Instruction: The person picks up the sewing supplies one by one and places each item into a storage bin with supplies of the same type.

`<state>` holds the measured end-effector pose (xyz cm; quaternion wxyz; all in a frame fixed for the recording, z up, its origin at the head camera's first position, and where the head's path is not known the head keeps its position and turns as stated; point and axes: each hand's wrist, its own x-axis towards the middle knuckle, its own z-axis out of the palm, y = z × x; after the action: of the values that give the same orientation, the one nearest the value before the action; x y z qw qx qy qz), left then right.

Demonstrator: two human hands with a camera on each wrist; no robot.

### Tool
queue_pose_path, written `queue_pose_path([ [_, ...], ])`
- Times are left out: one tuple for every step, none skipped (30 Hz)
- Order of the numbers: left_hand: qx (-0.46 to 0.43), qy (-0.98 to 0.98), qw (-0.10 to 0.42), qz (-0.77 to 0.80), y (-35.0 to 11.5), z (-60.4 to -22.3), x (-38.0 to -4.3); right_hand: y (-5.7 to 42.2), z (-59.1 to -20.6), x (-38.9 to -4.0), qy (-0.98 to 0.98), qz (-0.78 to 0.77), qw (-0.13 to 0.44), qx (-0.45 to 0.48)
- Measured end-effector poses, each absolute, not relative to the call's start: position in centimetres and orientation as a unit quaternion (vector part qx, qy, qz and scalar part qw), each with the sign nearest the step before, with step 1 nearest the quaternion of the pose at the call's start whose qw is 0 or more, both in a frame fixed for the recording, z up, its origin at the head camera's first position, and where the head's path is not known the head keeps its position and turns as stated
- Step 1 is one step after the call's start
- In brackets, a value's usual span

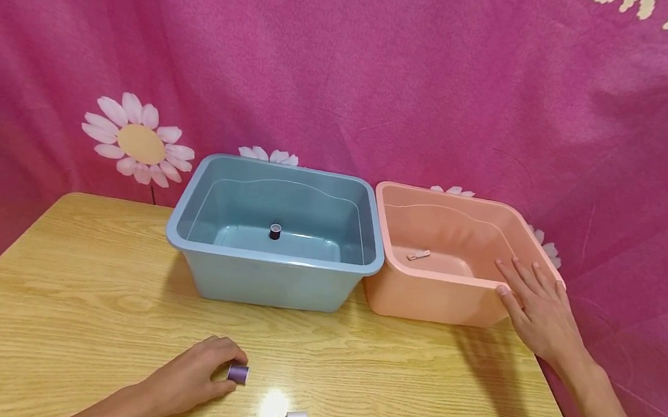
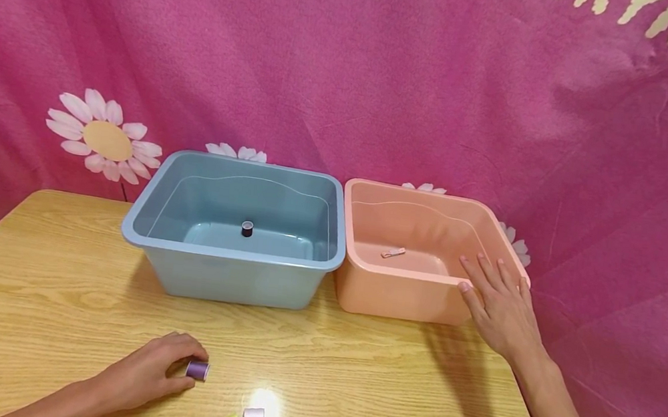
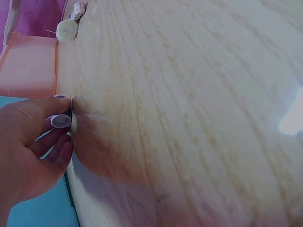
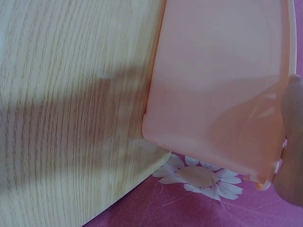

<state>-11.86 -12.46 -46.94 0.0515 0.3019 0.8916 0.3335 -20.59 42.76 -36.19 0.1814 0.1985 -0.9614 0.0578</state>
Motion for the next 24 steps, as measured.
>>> queue_pose_path([
  [0.303, 0.891, 0.049, 0.333, -12.44, -46.94, -11.85, 42.76, -36.19, -20.59, -0.961, 0.059, 0.182, 0.199],
  [0.304, 0.891, 0.047, 0.334, -12.44, -46.96, -11.84, 42.76, -36.19, -20.60, -0.961, 0.059, 0.183, 0.199],
  [0.305, 0.890, 0.046, 0.335, -12.45, -46.97, -11.83, 42.76, -36.20, -20.61, -0.961, 0.060, 0.184, 0.200],
  [0.307, 0.890, 0.044, 0.335, -12.45, -46.98, -11.82, 42.75, -36.21, -20.61, -0.961, 0.060, 0.184, 0.200],
  [0.307, 0.889, 0.044, 0.336, -12.45, -46.98, -11.81, 42.74, -36.21, -20.62, -0.960, 0.060, 0.185, 0.200],
  [0.307, 0.889, 0.044, 0.337, -12.45, -46.98, -11.80, 42.74, -36.21, -20.62, -0.960, 0.061, 0.186, 0.200],
  [0.308, 0.888, 0.044, 0.339, -12.47, -46.98, -11.79, 42.75, -36.21, -20.62, -0.960, 0.061, 0.187, 0.200],
  [0.309, 0.887, 0.044, 0.340, -12.50, -46.98, -11.78, 42.75, -36.20, -20.62, -0.960, 0.061, 0.187, 0.201],
  [0.309, 0.887, 0.043, 0.341, -12.49, -46.97, -11.78, 42.75, -36.19, -20.63, -0.960, 0.061, 0.187, 0.200],
  [0.309, 0.886, 0.041, 0.342, -12.48, -46.97, -11.77, 42.76, -36.20, -20.63, -0.960, 0.061, 0.187, 0.200],
  [0.309, 0.886, 0.039, 0.343, -12.46, -46.96, -11.78, 42.78, -36.20, -20.63, -0.960, 0.062, 0.186, 0.200],
  [0.310, 0.886, 0.037, 0.343, -12.44, -46.96, -11.78, 42.78, -36.20, -20.63, -0.960, 0.063, 0.185, 0.198],
  [0.310, 0.886, 0.035, 0.344, -12.45, -46.97, -11.79, 42.79, -36.20, -20.61, -0.961, 0.065, 0.184, 0.197],
  [0.310, 0.885, 0.034, 0.344, -12.43, -46.97, -11.79, 42.79, -36.20, -20.59, -0.962, 0.066, 0.182, 0.195],
  [0.310, 0.885, 0.033, 0.345, -12.42, -46.96, -11.79, 42.79, -36.18, -20.57, -0.962, 0.067, 0.180, 0.194],
  [0.309, 0.886, 0.032, 0.345, -12.42, -46.97, -11.80, 42.79, -36.18, -20.53, -0.963, 0.069, 0.177, 0.192],
  [0.308, 0.885, 0.034, 0.347, -12.43, -46.97, -11.81, 42.78, -36.18, -20.52, -0.963, 0.070, 0.176, 0.190],
  [0.307, 0.885, 0.035, 0.348, -12.44, -46.97, -11.83, 42.79, -36.19, -20.51, -0.963, 0.071, 0.177, 0.190],
  [0.306, 0.884, 0.039, 0.350, -12.45, -46.97, -11.85, 42.81, -36.20, -20.53, -0.963, 0.070, 0.178, 0.192],
  [0.303, 0.884, 0.045, 0.352, -12.46, -46.94, -11.87, 42.83, -36.21, -20.56, -0.962, 0.069, 0.180, 0.194],
  [0.301, 0.884, 0.050, 0.353, -12.46, -46.90, -11.90, 42.84, -36.23, -20.59, -0.961, 0.068, 0.182, 0.196],
  [0.300, 0.884, 0.056, 0.354, -12.48, -46.86, -11.94, 42.85, -36.26, -20.64, -0.960, 0.066, 0.185, 0.198],
  [0.299, 0.884, 0.060, 0.355, -12.48, -46.80, -11.97, 42.86, -36.28, -20.68, -0.960, 0.065, 0.187, 0.200],
  [0.297, 0.884, 0.065, 0.354, -12.49, -46.73, -12.00, 42.88, -36.29, -20.69, -0.960, 0.065, 0.187, 0.200],
])
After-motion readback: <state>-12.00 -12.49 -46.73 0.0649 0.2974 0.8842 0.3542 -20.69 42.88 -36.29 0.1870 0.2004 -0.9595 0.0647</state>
